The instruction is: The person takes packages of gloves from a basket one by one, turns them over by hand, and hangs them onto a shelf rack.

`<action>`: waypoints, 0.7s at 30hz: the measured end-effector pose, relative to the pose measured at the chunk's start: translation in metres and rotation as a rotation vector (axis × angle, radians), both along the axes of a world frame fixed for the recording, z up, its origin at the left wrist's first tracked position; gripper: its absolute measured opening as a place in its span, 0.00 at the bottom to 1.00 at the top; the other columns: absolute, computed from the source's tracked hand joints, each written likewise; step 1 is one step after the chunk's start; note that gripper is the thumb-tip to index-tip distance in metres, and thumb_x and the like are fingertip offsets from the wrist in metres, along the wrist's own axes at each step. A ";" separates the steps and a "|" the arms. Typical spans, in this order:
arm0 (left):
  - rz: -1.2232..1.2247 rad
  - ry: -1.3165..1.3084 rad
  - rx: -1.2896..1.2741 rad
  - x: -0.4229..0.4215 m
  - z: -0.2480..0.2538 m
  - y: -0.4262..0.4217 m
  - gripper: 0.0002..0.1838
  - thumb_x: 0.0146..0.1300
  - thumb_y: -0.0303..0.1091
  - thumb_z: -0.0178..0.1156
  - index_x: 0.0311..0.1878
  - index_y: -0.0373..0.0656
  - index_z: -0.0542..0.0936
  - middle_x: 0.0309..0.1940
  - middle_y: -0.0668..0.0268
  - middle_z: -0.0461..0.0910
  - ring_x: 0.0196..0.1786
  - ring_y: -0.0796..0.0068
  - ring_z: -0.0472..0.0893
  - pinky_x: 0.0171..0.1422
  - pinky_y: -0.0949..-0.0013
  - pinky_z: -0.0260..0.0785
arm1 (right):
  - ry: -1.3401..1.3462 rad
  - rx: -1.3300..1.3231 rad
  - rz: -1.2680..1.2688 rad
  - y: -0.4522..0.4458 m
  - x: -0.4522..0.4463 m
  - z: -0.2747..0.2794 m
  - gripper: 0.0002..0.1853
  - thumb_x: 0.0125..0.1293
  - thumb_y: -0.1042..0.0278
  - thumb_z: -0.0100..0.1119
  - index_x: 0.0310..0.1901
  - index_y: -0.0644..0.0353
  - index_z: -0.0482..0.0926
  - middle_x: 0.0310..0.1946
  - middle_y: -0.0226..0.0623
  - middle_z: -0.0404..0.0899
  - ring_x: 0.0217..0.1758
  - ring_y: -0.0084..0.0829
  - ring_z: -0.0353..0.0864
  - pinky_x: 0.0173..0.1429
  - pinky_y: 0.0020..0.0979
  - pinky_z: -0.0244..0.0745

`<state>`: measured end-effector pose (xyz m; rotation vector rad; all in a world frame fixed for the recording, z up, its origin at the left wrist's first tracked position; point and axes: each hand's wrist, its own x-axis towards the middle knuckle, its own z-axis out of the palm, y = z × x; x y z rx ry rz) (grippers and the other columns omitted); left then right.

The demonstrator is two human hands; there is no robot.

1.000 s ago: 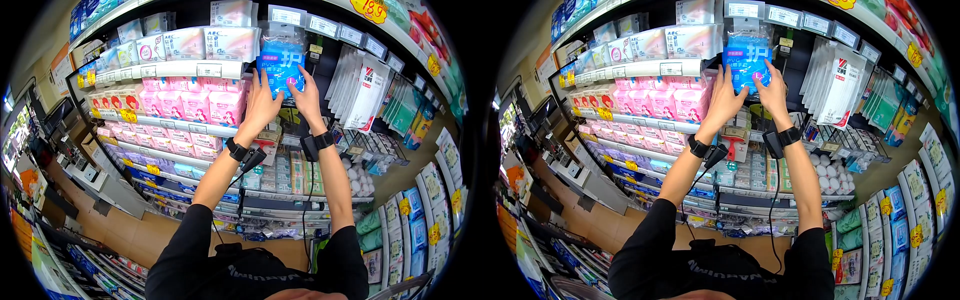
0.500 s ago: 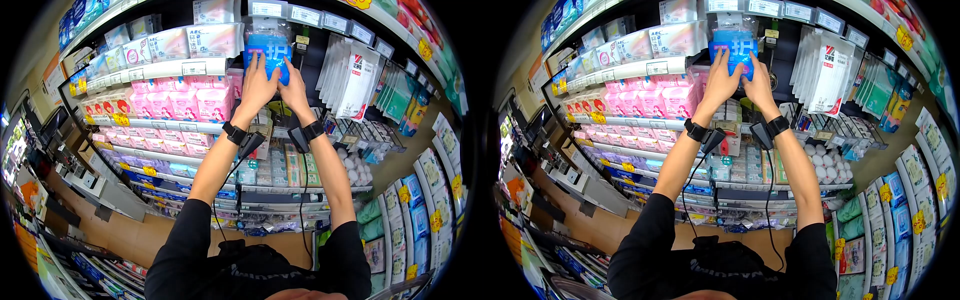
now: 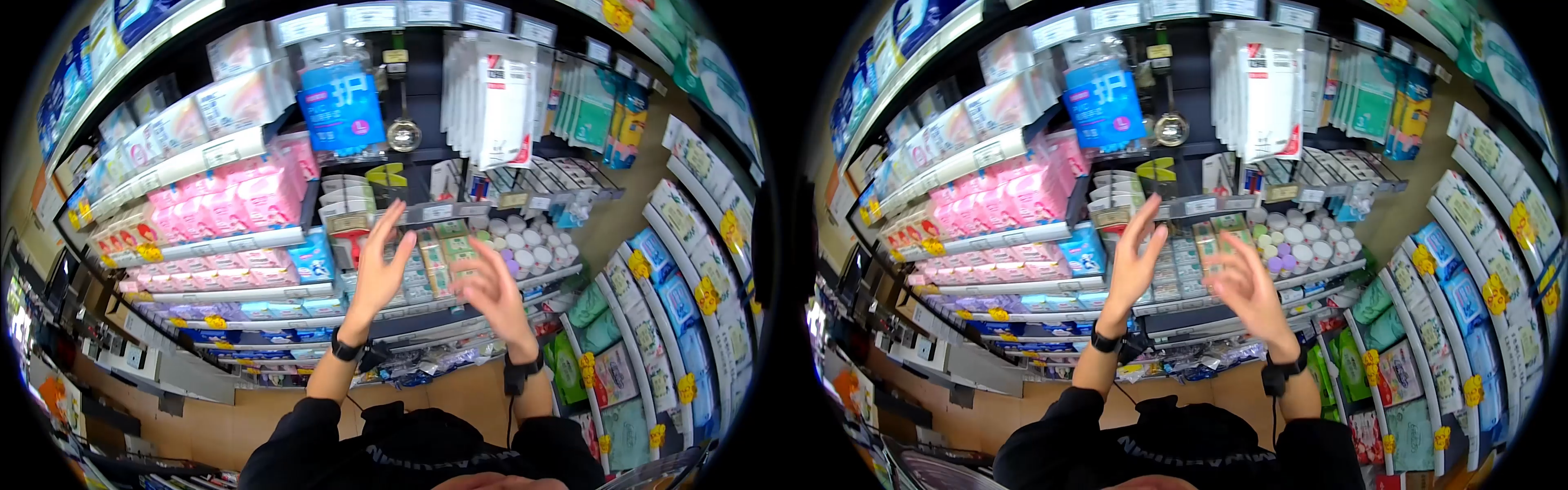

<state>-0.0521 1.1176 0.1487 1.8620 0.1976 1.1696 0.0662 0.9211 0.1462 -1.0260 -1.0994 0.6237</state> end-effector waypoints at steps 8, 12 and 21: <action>-0.493 0.130 -0.360 0.027 -0.083 -0.108 0.25 0.75 0.33 0.58 0.73 0.38 0.70 0.72 0.58 0.71 0.73 0.66 0.71 0.73 0.63 0.65 | 0.310 -0.057 -0.257 -0.173 -0.001 -0.079 0.35 0.73 0.75 0.58 0.77 0.62 0.55 0.51 0.48 0.81 0.51 0.31 0.83 0.55 0.31 0.76; -0.755 0.225 -0.508 0.047 -0.088 -0.174 0.24 0.77 0.35 0.54 0.72 0.37 0.71 0.71 0.56 0.72 0.71 0.62 0.74 0.74 0.61 0.65 | 0.340 -0.035 -0.477 -0.246 -0.013 -0.096 0.34 0.72 0.74 0.59 0.76 0.62 0.58 0.51 0.48 0.81 0.50 0.31 0.83 0.56 0.32 0.76; -1.155 0.379 -0.640 0.085 -0.094 -0.318 0.25 0.77 0.39 0.53 0.72 0.37 0.70 0.70 0.55 0.73 0.70 0.61 0.75 0.72 0.62 0.65 | 0.344 0.044 -0.836 -0.373 -0.060 -0.090 0.36 0.71 0.67 0.62 0.76 0.63 0.57 0.49 0.49 0.82 0.48 0.33 0.83 0.56 0.32 0.75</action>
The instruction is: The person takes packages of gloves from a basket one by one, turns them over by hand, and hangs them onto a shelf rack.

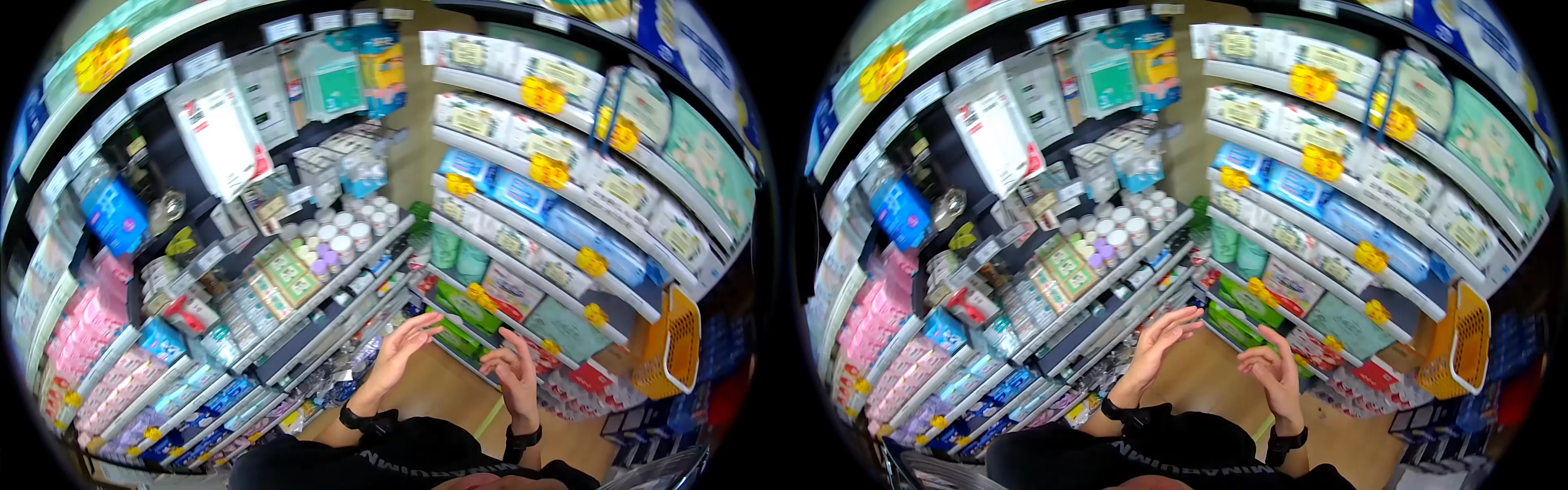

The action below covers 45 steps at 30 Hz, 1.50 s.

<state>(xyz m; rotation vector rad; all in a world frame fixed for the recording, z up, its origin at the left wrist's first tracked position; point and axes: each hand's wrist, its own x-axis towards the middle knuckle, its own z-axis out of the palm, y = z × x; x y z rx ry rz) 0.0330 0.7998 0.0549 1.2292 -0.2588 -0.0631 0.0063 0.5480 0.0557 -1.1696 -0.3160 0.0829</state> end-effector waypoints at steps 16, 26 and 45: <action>-0.517 0.043 0.022 -0.008 -0.018 -0.171 0.24 0.76 0.37 0.54 0.70 0.36 0.72 0.68 0.57 0.75 0.68 0.63 0.77 0.70 0.64 0.65 | -0.050 0.094 -0.528 -0.119 -0.113 -0.016 0.33 0.72 0.70 0.59 0.75 0.66 0.57 0.48 0.48 0.82 0.47 0.32 0.82 0.55 0.32 0.74; -0.802 0.063 -0.008 -0.018 -0.027 -0.236 0.23 0.78 0.39 0.53 0.69 0.35 0.74 0.70 0.56 0.74 0.69 0.63 0.76 0.71 0.64 0.65 | 0.051 0.046 -0.814 -0.137 -0.172 -0.021 0.30 0.70 0.73 0.58 0.71 0.69 0.62 0.46 0.46 0.82 0.46 0.31 0.81 0.53 0.33 0.74; -1.089 0.065 0.074 0.020 -0.031 -0.446 0.21 0.75 0.40 0.53 0.64 0.37 0.78 0.65 0.60 0.78 0.66 0.67 0.78 0.70 0.64 0.65 | 0.270 -0.269 -0.880 -0.281 -0.177 -0.007 0.21 0.74 0.77 0.55 0.66 0.64 0.71 0.49 0.38 0.83 0.55 0.28 0.82 0.63 0.32 0.74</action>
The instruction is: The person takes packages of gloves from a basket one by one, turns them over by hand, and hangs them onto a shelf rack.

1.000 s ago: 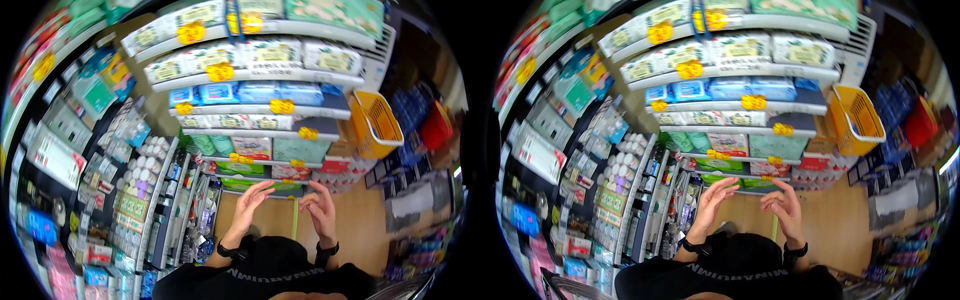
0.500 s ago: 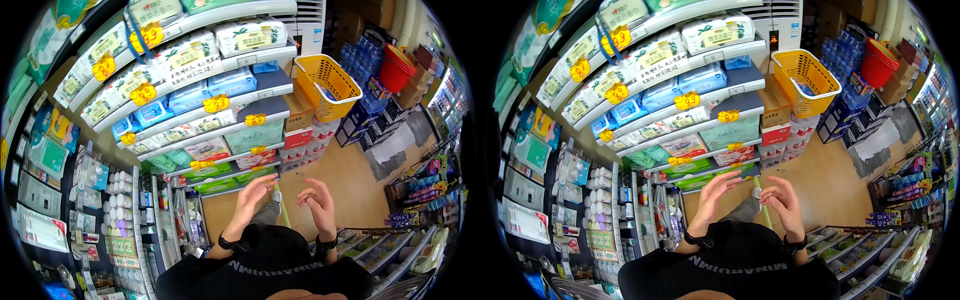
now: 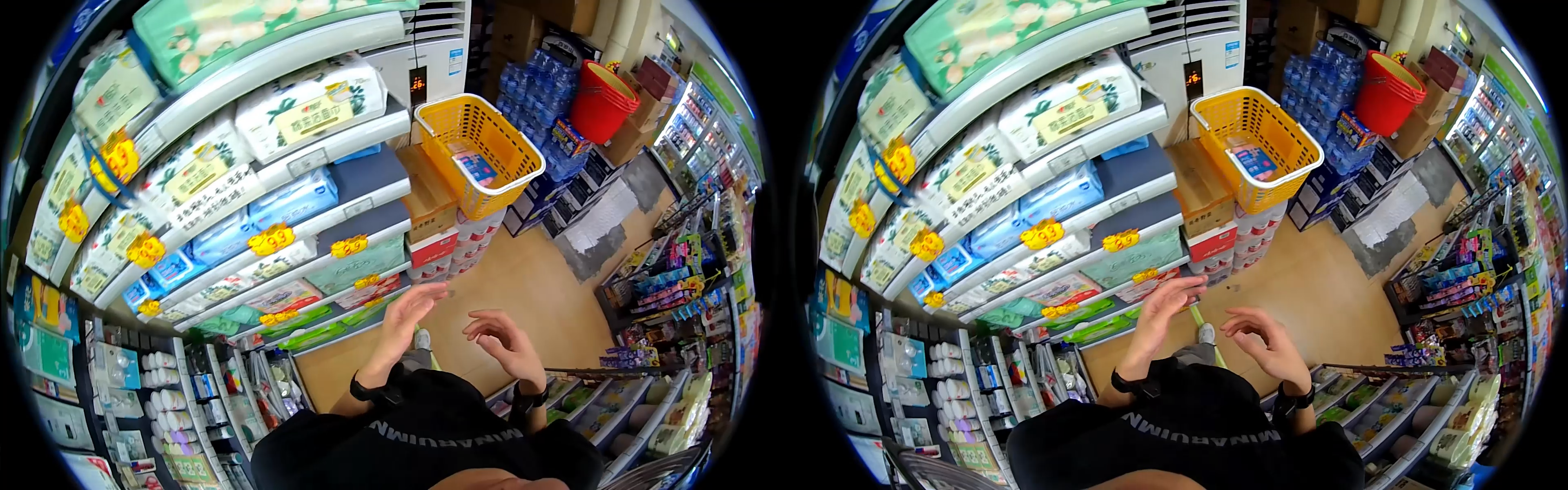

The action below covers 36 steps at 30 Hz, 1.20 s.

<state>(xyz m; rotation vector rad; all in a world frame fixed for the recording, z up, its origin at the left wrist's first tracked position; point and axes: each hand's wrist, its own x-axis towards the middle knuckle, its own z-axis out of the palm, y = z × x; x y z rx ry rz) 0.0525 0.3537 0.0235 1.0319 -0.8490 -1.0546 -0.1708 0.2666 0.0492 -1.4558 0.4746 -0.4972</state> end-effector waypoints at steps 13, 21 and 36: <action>-0.008 0.106 -0.007 0.038 -0.007 -0.139 0.16 0.76 0.33 0.52 0.61 0.37 0.79 0.61 0.60 0.81 0.64 0.68 0.79 0.70 0.64 0.66 | 0.469 -0.455 0.410 -0.118 0.029 0.009 0.31 0.74 0.61 0.61 0.74 0.57 0.63 0.60 0.46 0.79 0.60 0.40 0.81 0.66 0.39 0.75; -0.129 0.103 0.001 0.034 -0.015 -0.200 0.15 0.76 0.30 0.53 0.61 0.35 0.78 0.60 0.61 0.80 0.64 0.69 0.79 0.72 0.65 0.67 | 0.471 -0.532 0.300 -0.152 0.023 -0.009 0.31 0.74 0.55 0.61 0.72 0.62 0.65 0.59 0.51 0.79 0.60 0.45 0.81 0.63 0.40 0.77; 0.070 0.087 0.055 0.038 -0.008 -0.280 0.16 0.79 0.34 0.48 0.59 0.36 0.79 0.60 0.57 0.82 0.62 0.66 0.81 0.67 0.67 0.70 | 0.376 -0.529 0.488 -0.281 0.035 -0.020 0.29 0.75 0.57 0.60 0.71 0.60 0.67 0.60 0.46 0.79 0.64 0.45 0.79 0.68 0.39 0.73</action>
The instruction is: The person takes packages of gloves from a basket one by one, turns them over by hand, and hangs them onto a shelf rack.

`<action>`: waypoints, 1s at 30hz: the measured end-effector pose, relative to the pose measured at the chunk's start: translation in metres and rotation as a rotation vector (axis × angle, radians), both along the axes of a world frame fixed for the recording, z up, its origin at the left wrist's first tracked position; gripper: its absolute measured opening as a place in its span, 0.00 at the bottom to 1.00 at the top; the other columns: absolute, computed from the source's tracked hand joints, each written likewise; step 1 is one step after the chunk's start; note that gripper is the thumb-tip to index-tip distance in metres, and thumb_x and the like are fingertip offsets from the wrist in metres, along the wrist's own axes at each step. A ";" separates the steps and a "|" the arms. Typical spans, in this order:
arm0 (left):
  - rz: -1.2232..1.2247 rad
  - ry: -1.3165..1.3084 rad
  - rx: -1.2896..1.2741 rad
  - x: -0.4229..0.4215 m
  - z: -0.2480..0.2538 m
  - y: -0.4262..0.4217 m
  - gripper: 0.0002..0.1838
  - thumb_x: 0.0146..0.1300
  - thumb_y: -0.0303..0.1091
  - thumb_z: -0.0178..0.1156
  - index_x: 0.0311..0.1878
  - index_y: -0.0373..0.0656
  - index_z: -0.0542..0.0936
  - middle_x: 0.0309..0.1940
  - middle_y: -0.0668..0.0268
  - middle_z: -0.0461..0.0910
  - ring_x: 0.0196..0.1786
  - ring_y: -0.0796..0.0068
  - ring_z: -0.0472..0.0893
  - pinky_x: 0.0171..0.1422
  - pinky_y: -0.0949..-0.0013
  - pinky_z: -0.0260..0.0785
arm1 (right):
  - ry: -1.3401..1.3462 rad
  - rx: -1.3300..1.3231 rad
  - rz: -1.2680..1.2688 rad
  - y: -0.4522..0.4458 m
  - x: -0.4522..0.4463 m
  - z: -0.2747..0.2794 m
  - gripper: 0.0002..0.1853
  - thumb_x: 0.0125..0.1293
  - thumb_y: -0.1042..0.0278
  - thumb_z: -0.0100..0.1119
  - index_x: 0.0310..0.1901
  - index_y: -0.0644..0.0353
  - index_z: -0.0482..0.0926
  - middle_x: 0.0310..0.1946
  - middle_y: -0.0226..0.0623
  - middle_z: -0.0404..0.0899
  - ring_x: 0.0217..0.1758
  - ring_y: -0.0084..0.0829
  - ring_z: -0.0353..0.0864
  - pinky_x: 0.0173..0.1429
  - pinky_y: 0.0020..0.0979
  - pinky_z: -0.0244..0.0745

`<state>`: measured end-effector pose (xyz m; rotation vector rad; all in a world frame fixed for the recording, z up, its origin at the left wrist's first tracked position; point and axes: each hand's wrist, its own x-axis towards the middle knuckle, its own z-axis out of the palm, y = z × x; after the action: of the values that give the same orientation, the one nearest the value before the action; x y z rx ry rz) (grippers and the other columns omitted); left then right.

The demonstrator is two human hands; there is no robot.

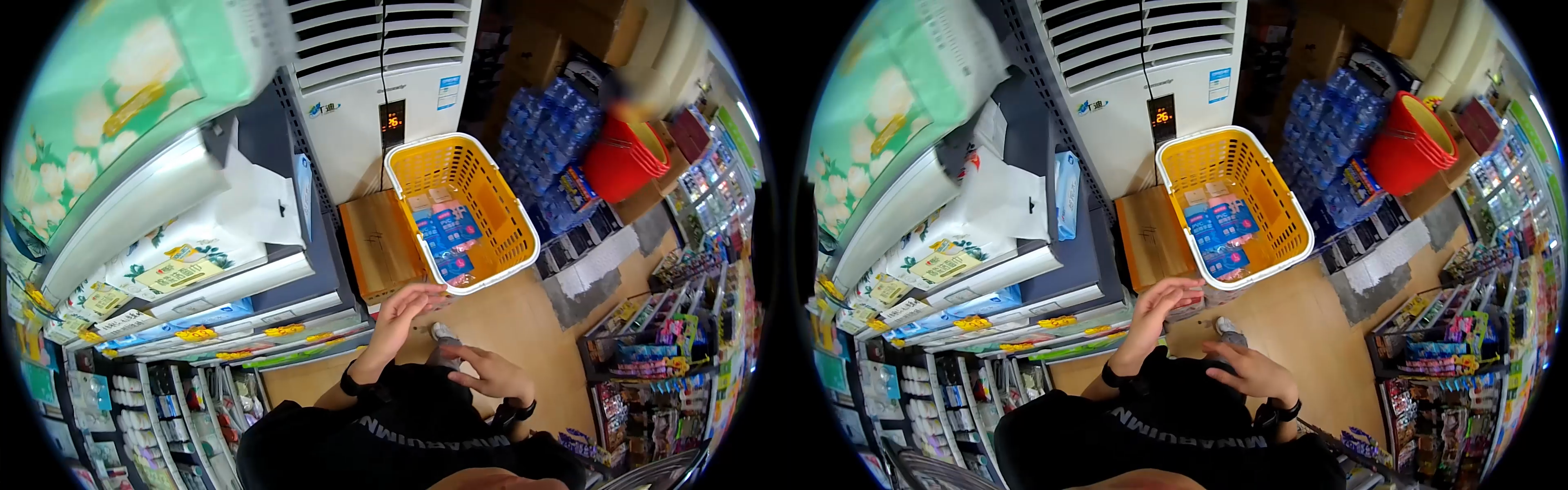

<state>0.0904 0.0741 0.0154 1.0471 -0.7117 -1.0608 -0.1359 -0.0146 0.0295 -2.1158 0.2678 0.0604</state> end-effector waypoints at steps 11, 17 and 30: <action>0.184 0.006 0.051 -0.013 -0.001 -0.158 0.19 0.75 0.38 0.50 0.63 0.41 0.77 0.65 0.61 0.78 0.67 0.66 0.77 0.71 0.63 0.64 | -0.141 -0.005 0.294 -0.159 0.014 0.012 0.26 0.74 0.57 0.59 0.67 0.61 0.70 0.61 0.49 0.78 0.64 0.50 0.77 0.69 0.41 0.72; 0.304 0.052 0.078 0.003 -0.016 -0.235 0.19 0.74 0.39 0.52 0.61 0.40 0.78 0.62 0.61 0.79 0.65 0.67 0.78 0.70 0.63 0.67 | -0.199 -0.024 0.408 -0.216 0.011 0.004 0.27 0.74 0.57 0.60 0.67 0.64 0.69 0.60 0.51 0.78 0.63 0.50 0.77 0.68 0.41 0.72; 0.580 0.083 0.411 0.095 -0.139 -0.351 0.22 0.69 0.45 0.59 0.60 0.41 0.78 0.55 0.61 0.81 0.55 0.65 0.79 0.62 0.63 0.70 | -0.270 0.086 0.568 -0.283 0.010 -0.004 0.26 0.73 0.62 0.61 0.67 0.62 0.69 0.58 0.48 0.79 0.61 0.49 0.80 0.65 0.41 0.75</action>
<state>0.1857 -0.2772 -0.1236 1.4401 -0.0933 -0.7440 -0.1261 -0.2973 0.0256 -2.0255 -0.4908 0.1151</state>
